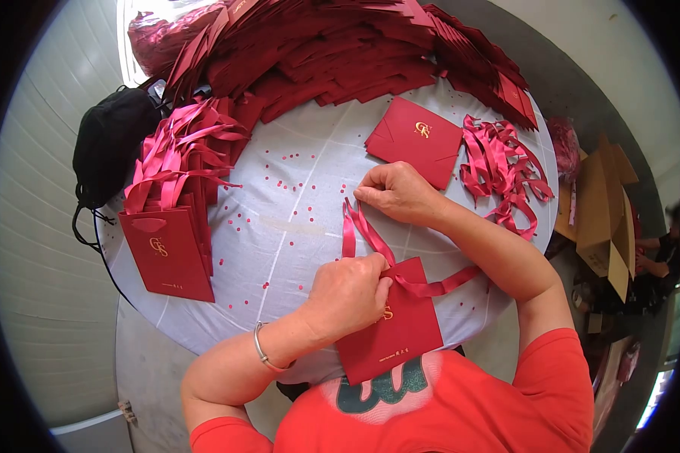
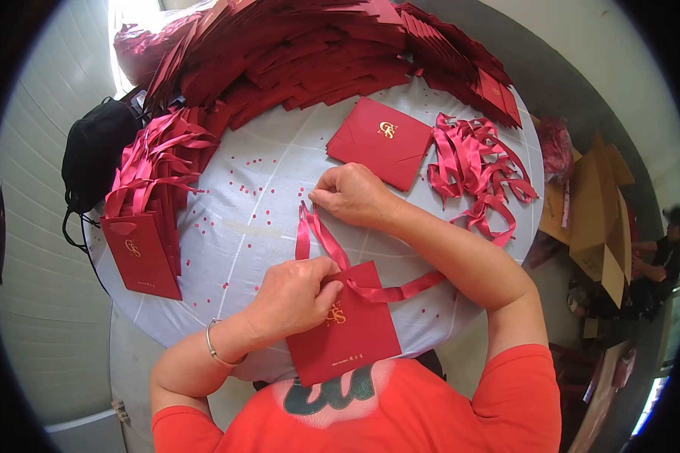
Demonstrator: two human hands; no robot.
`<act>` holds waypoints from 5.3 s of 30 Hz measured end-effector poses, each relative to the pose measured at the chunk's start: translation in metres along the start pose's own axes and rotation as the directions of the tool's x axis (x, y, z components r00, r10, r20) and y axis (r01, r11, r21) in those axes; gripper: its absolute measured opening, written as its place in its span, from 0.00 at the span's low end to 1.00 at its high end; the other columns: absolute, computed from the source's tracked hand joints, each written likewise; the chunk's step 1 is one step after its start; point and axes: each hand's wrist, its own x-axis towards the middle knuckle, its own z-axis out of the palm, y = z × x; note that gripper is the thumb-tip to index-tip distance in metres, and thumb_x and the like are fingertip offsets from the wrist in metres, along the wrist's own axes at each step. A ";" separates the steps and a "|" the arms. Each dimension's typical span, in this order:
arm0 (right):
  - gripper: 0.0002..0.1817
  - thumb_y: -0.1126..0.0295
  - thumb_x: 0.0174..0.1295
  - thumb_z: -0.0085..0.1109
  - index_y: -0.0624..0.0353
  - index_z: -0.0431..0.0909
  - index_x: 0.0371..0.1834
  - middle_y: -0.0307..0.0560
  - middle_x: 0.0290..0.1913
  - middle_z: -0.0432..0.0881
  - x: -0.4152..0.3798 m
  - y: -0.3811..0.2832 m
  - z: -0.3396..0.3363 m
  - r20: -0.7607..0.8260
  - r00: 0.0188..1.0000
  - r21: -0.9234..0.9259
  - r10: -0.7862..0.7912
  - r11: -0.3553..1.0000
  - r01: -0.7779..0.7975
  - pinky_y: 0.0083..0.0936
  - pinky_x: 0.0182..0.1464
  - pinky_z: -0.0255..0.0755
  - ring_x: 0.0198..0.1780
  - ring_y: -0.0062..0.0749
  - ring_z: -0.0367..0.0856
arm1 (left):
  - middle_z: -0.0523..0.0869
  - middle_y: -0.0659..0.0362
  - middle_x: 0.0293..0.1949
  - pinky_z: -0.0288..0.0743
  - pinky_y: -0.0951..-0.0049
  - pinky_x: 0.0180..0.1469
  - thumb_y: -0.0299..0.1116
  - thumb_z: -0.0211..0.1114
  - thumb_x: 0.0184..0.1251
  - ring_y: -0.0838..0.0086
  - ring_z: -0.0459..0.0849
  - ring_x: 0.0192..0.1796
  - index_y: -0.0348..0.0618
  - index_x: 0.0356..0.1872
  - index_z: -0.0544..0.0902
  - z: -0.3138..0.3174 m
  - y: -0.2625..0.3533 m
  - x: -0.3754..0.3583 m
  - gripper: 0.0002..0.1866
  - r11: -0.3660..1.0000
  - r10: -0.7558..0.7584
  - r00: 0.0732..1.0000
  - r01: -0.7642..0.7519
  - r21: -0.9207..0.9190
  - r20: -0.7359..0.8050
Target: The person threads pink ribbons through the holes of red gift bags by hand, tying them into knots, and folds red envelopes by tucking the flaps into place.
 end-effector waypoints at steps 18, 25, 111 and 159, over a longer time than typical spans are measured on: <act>0.16 0.61 0.61 0.68 0.67 0.86 0.33 0.50 0.27 0.86 0.003 -0.001 0.006 -0.023 1.000 0.094 -0.006 0.996 0.008 0.30 0.36 0.77 0.30 0.28 0.84 | 0.87 0.46 0.30 0.79 0.54 0.38 0.34 0.65 0.63 0.50 0.86 0.35 0.38 0.37 0.83 -0.001 0.000 0.000 0.09 1.000 0.026 1.000 -0.026 0.014 -0.004; 0.15 0.61 0.62 0.69 0.63 0.85 0.40 0.36 0.31 0.83 -0.052 -0.008 -0.029 0.081 0.997 0.139 -0.016 0.990 0.004 0.21 0.37 0.72 0.34 0.17 0.77 | 0.86 0.47 0.29 0.78 0.54 0.36 0.35 0.66 0.63 0.49 0.86 0.34 0.38 0.35 0.82 -0.002 0.001 -0.002 0.09 0.999 0.036 0.998 -0.035 0.018 -0.058; 0.11 0.82 0.55 0.69 0.63 0.85 0.41 0.48 0.33 0.85 -0.108 -0.067 -0.007 0.075 0.918 0.023 -0.390 0.921 0.389 0.23 0.35 0.77 0.34 0.33 0.86 | 0.86 0.56 0.30 0.81 0.77 0.28 0.20 0.57 0.69 0.75 0.87 0.26 0.28 0.44 0.83 -0.069 -0.043 0.014 0.09 0.716 -0.130 0.800 0.484 -0.503 0.585; 0.06 0.74 0.51 0.65 0.60 0.76 0.29 0.49 0.27 0.79 -0.107 -0.085 0.043 0.142 0.898 -0.595 -0.417 0.689 0.414 0.35 0.27 0.76 0.26 0.43 0.82 | 0.83 0.60 0.21 0.73 0.76 0.27 0.22 0.59 0.63 0.80 0.80 0.22 0.34 0.39 0.87 -0.062 -0.040 0.013 0.09 0.835 -0.109 0.861 0.351 -0.424 0.497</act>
